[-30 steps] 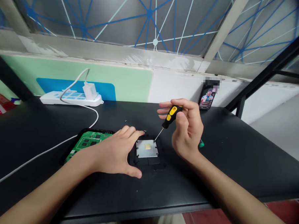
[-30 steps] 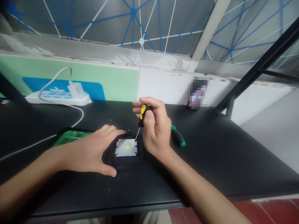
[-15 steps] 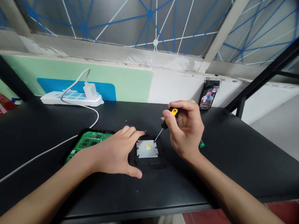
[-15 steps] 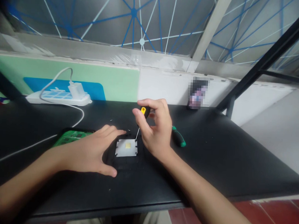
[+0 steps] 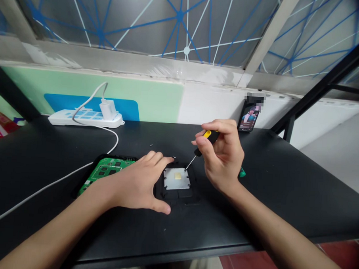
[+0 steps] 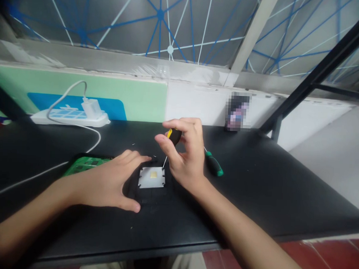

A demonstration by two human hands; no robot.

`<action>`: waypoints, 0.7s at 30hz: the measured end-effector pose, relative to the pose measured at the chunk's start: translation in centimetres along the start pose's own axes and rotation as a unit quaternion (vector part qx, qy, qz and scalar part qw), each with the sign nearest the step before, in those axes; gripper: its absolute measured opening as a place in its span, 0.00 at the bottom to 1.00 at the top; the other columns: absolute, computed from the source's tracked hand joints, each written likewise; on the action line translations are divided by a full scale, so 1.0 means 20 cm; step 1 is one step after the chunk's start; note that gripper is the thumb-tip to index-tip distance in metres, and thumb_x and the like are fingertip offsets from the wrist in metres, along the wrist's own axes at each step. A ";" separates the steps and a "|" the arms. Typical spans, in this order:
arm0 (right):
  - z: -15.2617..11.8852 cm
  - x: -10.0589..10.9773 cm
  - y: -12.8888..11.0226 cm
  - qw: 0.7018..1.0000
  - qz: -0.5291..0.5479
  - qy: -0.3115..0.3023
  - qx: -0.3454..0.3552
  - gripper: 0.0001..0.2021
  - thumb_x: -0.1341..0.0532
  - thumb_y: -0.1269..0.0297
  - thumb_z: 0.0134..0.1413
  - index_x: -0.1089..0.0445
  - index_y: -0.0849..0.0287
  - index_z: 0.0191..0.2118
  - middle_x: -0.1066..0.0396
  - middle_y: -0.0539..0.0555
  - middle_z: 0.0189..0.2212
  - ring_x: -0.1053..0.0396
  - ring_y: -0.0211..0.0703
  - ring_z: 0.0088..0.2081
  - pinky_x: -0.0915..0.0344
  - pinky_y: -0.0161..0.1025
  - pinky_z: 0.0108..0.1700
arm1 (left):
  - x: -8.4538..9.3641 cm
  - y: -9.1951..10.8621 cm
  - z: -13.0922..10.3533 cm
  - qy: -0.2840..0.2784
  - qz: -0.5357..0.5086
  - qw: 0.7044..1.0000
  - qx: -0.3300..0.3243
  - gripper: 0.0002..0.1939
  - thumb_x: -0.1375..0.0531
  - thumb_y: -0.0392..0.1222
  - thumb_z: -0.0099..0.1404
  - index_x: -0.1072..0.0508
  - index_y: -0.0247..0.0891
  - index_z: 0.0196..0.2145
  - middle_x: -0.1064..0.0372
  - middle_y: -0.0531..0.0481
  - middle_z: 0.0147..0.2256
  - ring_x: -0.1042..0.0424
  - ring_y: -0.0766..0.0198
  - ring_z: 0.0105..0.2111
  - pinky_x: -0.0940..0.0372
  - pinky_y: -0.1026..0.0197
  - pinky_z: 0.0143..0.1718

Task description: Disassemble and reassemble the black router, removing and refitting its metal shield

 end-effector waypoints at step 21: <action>-0.02 -0.01 0.02 0.994 0.084 -0.030 -0.064 0.13 0.49 0.60 0.71 0.34 0.48 0.55 0.28 0.54 0.49 0.23 0.41 0.42 0.23 0.43 0.39 | 0.00 0.00 -0.01 -0.010 0.002 1.000 0.010 0.53 0.32 0.64 0.55 0.46 0.34 0.67 0.41 0.37 0.59 0.43 0.41 0.60 0.43 0.42 0.61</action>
Point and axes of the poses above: each hand's wrist, its own z-axis towards the middle knuckle, its own x-axis out of the back of the hand, y = z × x, the point moved 3 cm from there along z, towards the middle knuckle
